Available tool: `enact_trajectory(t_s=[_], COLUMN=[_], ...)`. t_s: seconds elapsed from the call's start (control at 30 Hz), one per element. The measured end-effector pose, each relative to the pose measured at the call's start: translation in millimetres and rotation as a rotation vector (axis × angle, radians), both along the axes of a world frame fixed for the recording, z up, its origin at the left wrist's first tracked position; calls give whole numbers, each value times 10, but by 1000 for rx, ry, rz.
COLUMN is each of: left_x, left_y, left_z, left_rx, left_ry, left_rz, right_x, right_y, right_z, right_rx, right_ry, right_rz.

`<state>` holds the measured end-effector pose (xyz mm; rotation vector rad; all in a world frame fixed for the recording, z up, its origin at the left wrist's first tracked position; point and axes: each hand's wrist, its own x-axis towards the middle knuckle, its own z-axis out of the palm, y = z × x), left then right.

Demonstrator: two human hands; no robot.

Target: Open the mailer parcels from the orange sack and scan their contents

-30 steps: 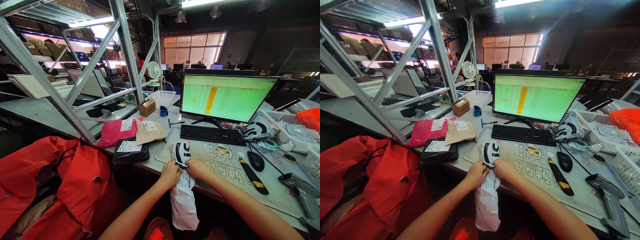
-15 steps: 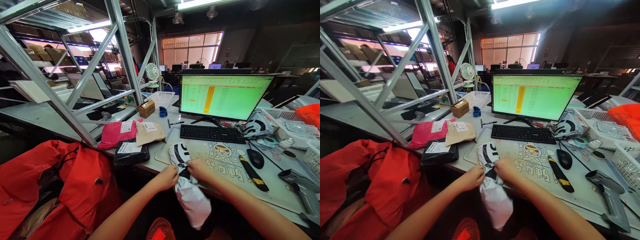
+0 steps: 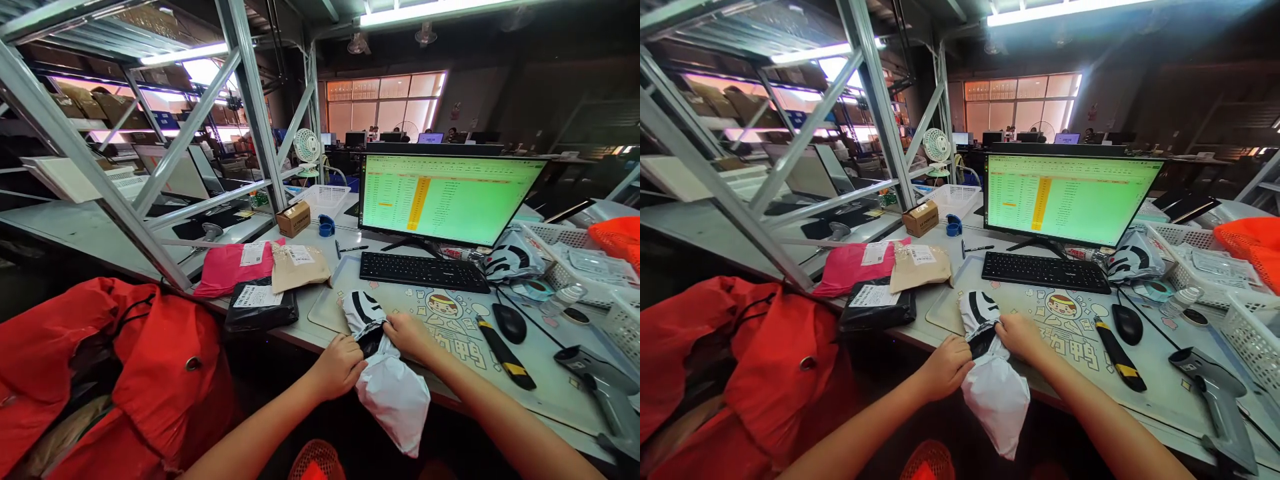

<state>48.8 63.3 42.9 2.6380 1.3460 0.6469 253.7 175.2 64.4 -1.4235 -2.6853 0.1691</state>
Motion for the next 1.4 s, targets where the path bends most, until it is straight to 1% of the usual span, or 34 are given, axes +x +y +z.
enact_trajectory(t_s=[0.13,0.23,0.3,0.37,0.4,0.43,0.47,0.5,0.53,0.57,0.6,0.63,0.67,0.7,0.73,0.8,0.83,0.9,1.0,1.13,1.27,1.33,1.4], left_x=[44,34,36,70,99,129,153,165,157,126,72,-1,-86,-172,-250,-351,-367,-331,-186,19,222,317,393], left_y=[-161,-248,-258,-241,-230,-216,-199,-172,-130,-66,26,147,293,454,618,899,995,1077,978,743,624,577,511], left_z=[17,1,-13,-15,-9,0,11,25,40,57,74,92,108,120,127,122,112,87,74,122,163,129,50], left_rx=[101,132,87,13,-19,-39,-46,-38,-14,26,65,74,55,-11,-131,-275,-307,-301,-231,-153,-137,-139,-142], left_ry=[-12,-136,-257,-346,-369,-381,-392,-406,-426,-454,-490,-533,-573,-610,-637,-654,-659,-683,-769,-935,-1194,-1346,-1420], left_rz=[-14,1,71,191,242,271,277,266,256,264,306,382,468,558,612,605,581,556,560,543,552,570,600], right_x=[94,85,40,-14,-41,-65,-87,-108,-127,-144,-160,-175,-188,-200,-211,-233,-242,-252,-236,-175,-161,-173,-172], right_y=[206,257,155,-46,-164,-280,-383,-464,-518,-545,-547,-530,-504,-473,-445,-400,-381,-337,-241,-124,-111,-136,-165], right_z=[6,69,157,263,310,345,363,360,336,293,235,168,97,27,-37,-139,-174,-214,-205,-107,-18,-9,-23], right_rx=[58,88,107,153,175,175,136,65,-21,-102,-161,-189,-192,-186,-184,-183,-185,-197,-238,-252,-244,-283,-348], right_ry=[-40,-30,-12,26,69,123,178,223,253,263,258,254,257,271,294,351,383,451,582,829,1058,1129,1175], right_rz=[-13,-33,-40,-35,-2,61,138,210,262,283,268,233,197,166,132,60,23,-33,-77,-134,-163,-172,-181])
